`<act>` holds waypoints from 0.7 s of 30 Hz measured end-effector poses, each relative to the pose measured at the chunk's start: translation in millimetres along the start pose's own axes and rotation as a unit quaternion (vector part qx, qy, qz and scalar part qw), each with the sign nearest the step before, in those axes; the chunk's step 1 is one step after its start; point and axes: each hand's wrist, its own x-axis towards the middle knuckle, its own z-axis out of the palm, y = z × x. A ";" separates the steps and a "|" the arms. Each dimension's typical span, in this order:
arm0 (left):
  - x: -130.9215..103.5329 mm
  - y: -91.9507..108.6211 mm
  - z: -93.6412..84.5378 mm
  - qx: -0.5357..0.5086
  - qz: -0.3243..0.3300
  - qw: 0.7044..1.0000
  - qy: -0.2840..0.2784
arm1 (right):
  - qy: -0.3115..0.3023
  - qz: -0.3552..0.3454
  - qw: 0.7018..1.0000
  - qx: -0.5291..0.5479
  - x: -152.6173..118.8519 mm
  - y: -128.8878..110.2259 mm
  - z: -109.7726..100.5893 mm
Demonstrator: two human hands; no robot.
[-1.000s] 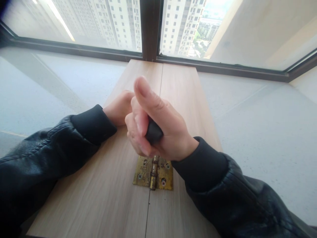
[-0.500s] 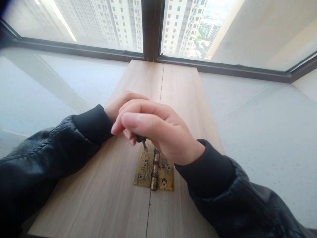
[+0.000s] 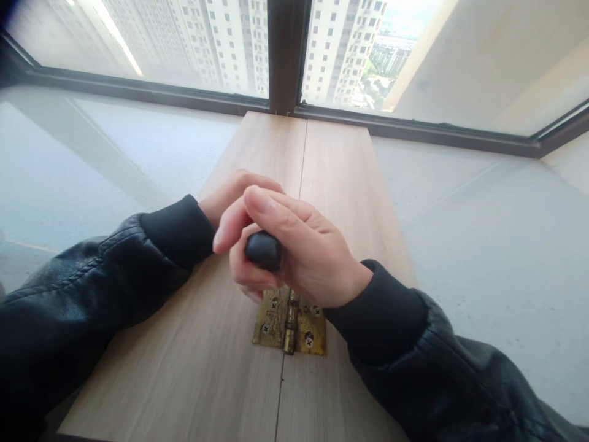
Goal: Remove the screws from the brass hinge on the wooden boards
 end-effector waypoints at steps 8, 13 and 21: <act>-0.7 2.1 -2.4 0.018 -0.004 1.000 -0.011 | 0.045 0.009 0.995 -0.086 -3.7 -9.1 -7.1; 1.8 -1.6 -1.6 0.009 0.011 1.000 -0.024 | 0.061 -0.041 0.983 -0.169 -9.6 -5.6 -19.9; 2.0 -0.8 -2.0 0.013 0.011 0.999 -0.028 | 0.068 -0.066 0.985 -0.145 -7.7 -4.5 -23.7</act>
